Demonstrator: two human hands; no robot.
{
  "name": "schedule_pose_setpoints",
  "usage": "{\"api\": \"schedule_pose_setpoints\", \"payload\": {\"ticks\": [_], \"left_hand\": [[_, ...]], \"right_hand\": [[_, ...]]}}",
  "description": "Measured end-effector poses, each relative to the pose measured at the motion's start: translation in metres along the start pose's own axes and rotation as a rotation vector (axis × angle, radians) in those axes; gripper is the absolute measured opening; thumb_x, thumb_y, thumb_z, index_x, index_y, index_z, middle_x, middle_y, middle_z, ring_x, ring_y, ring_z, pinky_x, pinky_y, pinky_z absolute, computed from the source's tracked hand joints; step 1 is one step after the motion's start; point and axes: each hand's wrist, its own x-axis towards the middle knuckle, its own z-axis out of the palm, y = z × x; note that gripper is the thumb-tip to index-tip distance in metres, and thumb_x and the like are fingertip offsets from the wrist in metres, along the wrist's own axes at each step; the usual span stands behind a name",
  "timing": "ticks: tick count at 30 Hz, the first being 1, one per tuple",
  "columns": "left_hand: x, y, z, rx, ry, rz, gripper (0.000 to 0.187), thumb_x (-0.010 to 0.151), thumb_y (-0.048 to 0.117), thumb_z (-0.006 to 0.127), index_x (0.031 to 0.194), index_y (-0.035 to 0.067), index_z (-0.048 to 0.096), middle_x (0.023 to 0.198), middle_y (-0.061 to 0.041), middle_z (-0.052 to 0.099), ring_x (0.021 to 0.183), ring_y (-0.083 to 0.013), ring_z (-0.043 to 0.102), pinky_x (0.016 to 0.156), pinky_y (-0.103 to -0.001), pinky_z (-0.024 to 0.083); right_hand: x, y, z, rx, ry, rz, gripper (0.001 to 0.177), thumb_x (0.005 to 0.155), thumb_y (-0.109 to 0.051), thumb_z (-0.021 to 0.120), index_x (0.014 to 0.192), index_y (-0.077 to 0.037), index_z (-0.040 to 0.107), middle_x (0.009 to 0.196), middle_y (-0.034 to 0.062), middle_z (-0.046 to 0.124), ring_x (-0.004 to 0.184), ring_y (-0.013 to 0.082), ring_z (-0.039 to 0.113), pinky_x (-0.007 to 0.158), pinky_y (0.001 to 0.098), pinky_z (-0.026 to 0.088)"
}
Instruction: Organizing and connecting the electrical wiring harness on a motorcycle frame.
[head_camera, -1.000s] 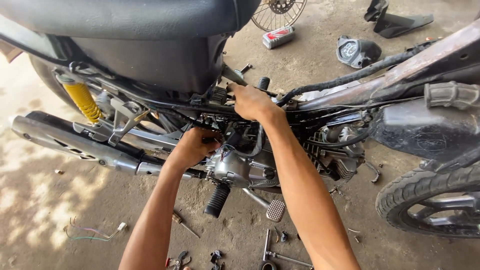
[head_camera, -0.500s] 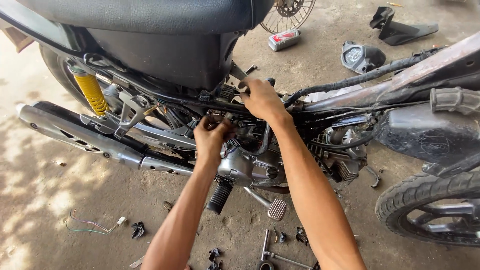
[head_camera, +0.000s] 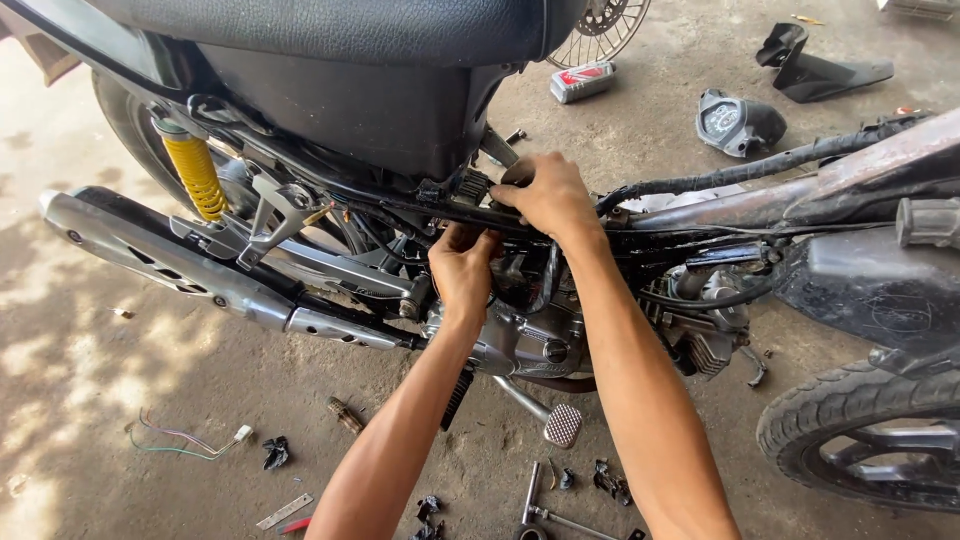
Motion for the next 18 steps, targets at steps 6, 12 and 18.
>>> {"api": "schedule_pose_setpoints", "payload": {"ticks": [6,12,18], "left_hand": [[-0.006,0.012,-0.013,0.670,-0.169,0.128,0.021,0.085,0.029,0.077,0.094,0.010,0.072,0.078,-0.012,0.075,0.083,-0.0390,0.075,0.071,-0.048,0.056],[0.000,-0.013,-0.002,0.728,-0.089,0.094,0.008,0.091,0.023,0.071,0.091,0.019,0.078,0.077,-0.003,0.079,0.080,-0.0282,0.079,0.072,-0.040,0.059],[-0.013,-0.005,-0.010,0.691,-0.179,0.209,0.018,0.094,0.030,0.065,0.103,0.014,0.070,0.083,-0.011,0.077,0.089,-0.0389,0.074,0.070,-0.051,0.053]], "right_hand": [[0.003,0.003,0.004,0.331,0.238,0.001,0.023,0.072,-0.019,0.083,0.095,-0.020,0.080,0.079,0.0077,0.077,0.061,0.0119,0.075,0.055,0.0225,0.062],[-0.005,-0.007,0.006,0.209,0.227,-0.191,0.019,0.081,-0.020,0.084,0.097,-0.017,0.075,0.108,0.0123,0.077,0.095,0.0259,0.077,0.077,0.0396,0.065],[-0.002,-0.007,0.002,0.228,0.208,-0.176,0.032,0.079,-0.019,0.080,0.108,-0.012,0.070,0.101,0.0146,0.078,0.093,0.0301,0.077,0.076,0.0434,0.063]]}}
